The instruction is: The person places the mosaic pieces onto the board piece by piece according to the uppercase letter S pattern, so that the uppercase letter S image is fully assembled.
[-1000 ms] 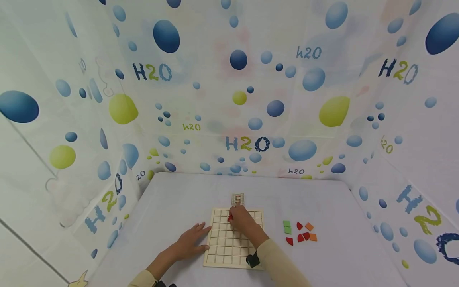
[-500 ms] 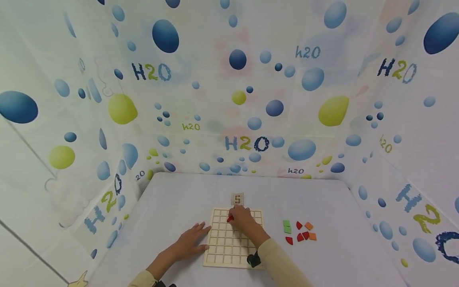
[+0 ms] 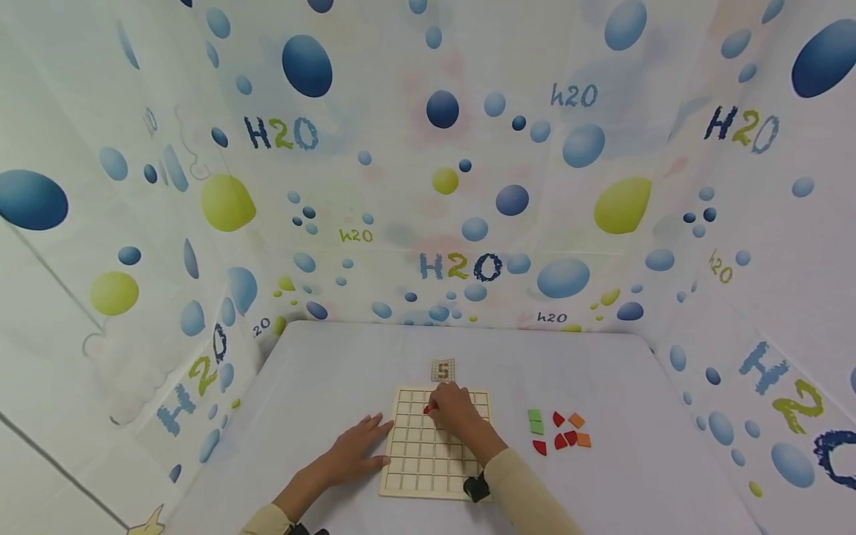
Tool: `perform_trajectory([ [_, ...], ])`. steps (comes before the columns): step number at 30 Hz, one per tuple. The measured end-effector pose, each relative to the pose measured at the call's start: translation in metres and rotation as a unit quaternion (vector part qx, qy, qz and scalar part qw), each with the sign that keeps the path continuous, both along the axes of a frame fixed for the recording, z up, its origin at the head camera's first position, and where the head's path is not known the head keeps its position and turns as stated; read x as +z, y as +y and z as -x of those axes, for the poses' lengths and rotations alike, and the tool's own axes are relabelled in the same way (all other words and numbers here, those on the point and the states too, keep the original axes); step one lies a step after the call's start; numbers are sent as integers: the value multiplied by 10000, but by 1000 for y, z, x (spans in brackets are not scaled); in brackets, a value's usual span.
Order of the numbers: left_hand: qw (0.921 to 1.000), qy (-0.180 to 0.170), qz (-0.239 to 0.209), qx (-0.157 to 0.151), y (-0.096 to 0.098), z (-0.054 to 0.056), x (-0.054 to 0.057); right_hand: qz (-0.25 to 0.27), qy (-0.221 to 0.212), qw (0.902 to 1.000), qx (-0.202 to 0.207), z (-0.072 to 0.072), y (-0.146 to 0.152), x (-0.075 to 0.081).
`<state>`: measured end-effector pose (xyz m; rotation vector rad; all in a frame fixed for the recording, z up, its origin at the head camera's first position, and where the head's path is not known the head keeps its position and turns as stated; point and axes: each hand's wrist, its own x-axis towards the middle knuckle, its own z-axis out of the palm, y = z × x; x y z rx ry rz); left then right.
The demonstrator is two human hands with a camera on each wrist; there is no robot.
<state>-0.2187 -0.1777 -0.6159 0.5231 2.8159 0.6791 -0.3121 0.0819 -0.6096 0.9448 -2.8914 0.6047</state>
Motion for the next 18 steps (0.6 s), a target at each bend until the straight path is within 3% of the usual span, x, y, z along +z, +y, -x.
perform_trajectory([
  [8, 10000, 14, -15, -12, 3, 1, 1, 74, 166, 9998, 10, -5, 12, 8],
  [11, 10000, 31, 0, -4, 3, 1, 0, 592, -206, 9979, -163, -5, 26, 10],
  [15, 10000, 28, 35, 29, 3, 1, -2, 1414, -944, 9841, -518, -5, 56, 8],
  [18, 10000, 7, 23, 51, 2, 0, -1, 1744, -1064, 9751, -865, -6, 83, 7],
])
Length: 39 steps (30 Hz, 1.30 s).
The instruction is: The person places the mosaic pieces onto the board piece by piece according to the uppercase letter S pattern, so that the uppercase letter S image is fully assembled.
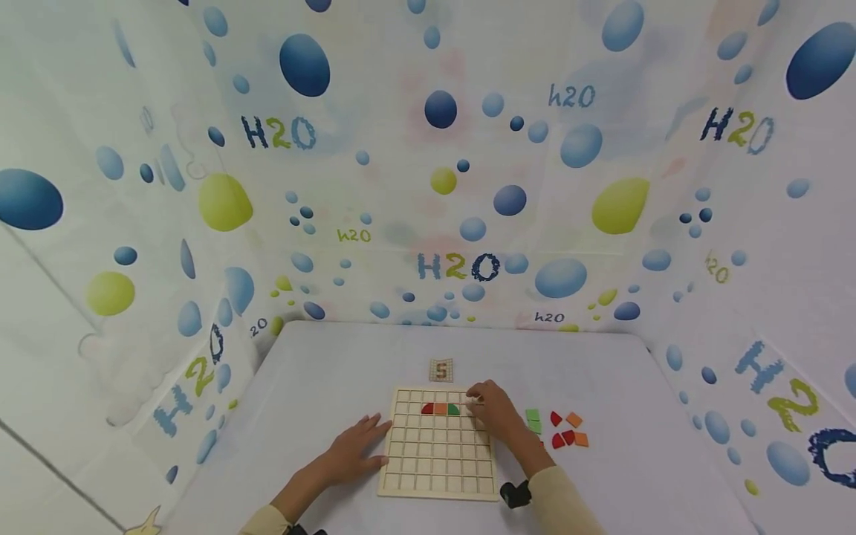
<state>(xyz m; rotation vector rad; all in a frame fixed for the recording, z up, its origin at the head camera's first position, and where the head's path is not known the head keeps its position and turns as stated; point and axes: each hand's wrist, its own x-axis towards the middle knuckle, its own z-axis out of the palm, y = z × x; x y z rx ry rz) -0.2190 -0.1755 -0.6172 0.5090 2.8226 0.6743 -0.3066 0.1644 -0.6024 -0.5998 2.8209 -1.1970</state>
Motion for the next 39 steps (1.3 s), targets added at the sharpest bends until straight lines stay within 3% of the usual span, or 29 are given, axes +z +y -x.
perform_trajectory([
  [9, 10000, 57, 8, -45, -1, -1, 2, -470, 38, 9936, -1026, -12, 77, 6],
  [13, 10000, 35, -22, -33, -2, -2, 4, -730, -154, 9908, -1133, -16, 94, 6],
  [18, 10000, -13, -66, -26, -2, -3, 6, -862, -298, 9908, -997, -13, 101, -1],
  [24, 9999, -92, -61, 9, -1, -2, 5, -899, -320, 9888, -1149, -9, 102, -5],
  [39, 9999, -137, -3, 5, 0, 0, 4, -708, -544, 9885, -1225, -10, 104, -1],
])
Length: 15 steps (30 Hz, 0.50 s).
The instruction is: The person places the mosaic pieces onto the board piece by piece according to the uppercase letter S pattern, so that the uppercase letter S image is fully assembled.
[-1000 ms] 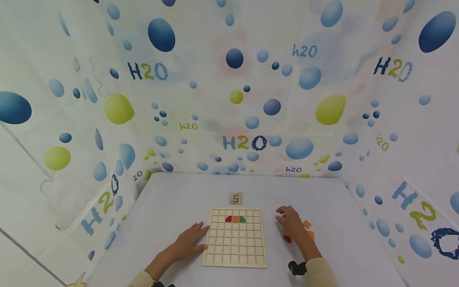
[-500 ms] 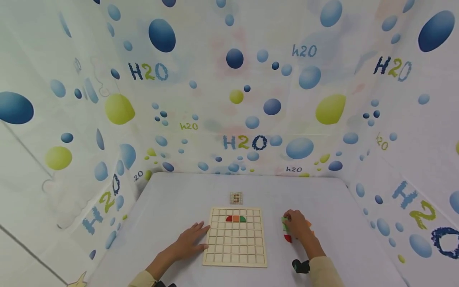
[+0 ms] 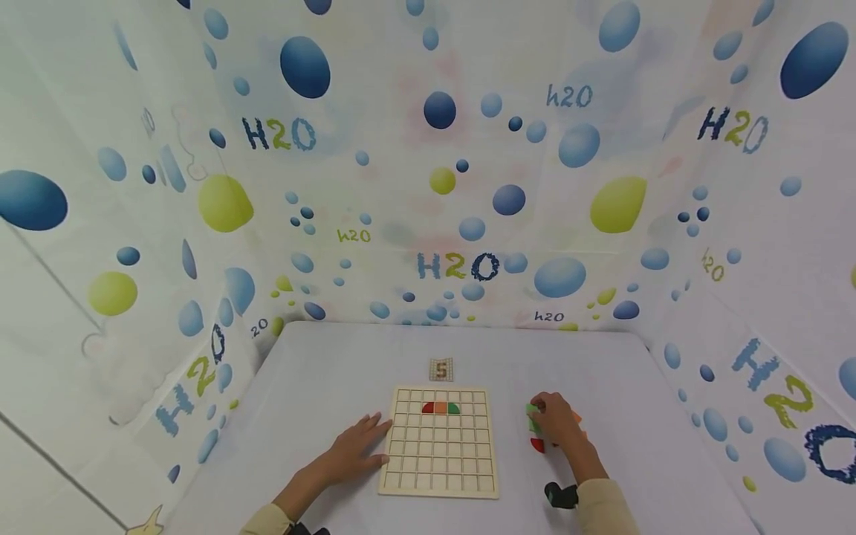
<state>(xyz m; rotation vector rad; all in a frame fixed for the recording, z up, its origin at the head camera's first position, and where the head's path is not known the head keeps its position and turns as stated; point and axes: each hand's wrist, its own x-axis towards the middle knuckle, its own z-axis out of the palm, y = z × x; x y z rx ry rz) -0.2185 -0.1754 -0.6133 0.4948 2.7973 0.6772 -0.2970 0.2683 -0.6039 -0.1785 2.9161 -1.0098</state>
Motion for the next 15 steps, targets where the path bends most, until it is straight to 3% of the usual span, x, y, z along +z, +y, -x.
perform_trajectory([
  [15, 10000, 4, 40, 27, 0, -1, 1, -50, -6, 10000, -49, 1, -3, 1],
])
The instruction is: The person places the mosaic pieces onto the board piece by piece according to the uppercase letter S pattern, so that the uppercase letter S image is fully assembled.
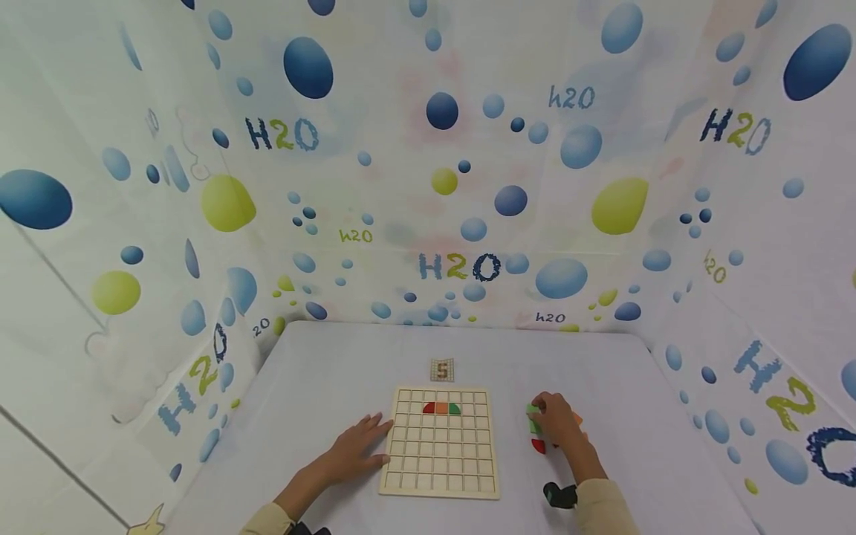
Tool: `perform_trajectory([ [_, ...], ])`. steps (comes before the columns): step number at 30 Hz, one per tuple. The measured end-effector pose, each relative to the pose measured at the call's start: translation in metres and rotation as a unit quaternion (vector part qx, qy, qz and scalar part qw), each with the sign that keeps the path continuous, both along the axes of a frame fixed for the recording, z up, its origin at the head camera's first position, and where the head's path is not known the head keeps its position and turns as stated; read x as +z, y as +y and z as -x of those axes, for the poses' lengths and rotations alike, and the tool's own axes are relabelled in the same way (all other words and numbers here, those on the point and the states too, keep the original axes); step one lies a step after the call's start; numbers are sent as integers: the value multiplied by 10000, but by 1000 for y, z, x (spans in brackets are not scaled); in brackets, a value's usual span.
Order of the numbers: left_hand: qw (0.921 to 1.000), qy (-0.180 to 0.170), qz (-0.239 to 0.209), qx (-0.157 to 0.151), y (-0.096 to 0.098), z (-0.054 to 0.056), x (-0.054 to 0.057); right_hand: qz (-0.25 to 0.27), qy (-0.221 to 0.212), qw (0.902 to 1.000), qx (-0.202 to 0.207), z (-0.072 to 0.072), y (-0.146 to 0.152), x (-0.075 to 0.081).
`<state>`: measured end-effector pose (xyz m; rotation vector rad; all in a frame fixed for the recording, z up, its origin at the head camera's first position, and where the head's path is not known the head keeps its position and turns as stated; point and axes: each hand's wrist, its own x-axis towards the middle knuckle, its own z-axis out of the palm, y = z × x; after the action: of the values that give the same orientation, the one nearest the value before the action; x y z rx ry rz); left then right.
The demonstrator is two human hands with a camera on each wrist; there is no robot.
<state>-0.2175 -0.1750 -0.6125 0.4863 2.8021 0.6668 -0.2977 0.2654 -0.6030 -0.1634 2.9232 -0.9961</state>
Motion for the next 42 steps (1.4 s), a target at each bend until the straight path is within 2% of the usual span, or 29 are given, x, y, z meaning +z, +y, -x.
perform_trajectory([
  [13, 10000, 8, -29, -22, 0, -1, 1, -12, 246, 9997, 38, 0, -4, -6],
  [22, 10000, -5, 29, -13, 0, 0, -1, 194, 436, 9987, 171, 5, -34, -13],
  [30, 10000, 14, -20, 10, 0, 1, -4, 281, 599, 9975, 262, 1, -66, -3],
  [36, 10000, 39, -47, 5, 0, -1, -3, 28, 767, 9970, 117, 1, -79, 5],
  [38, 10000, 56, -48, -24, 0, -1, -3, -45, 729, 9973, 63, 2, -82, 6],
  [42, 10000, 49, 4, -26, -1, 0, -2, 150, 620, 9979, 82, 5, -92, 8],
])
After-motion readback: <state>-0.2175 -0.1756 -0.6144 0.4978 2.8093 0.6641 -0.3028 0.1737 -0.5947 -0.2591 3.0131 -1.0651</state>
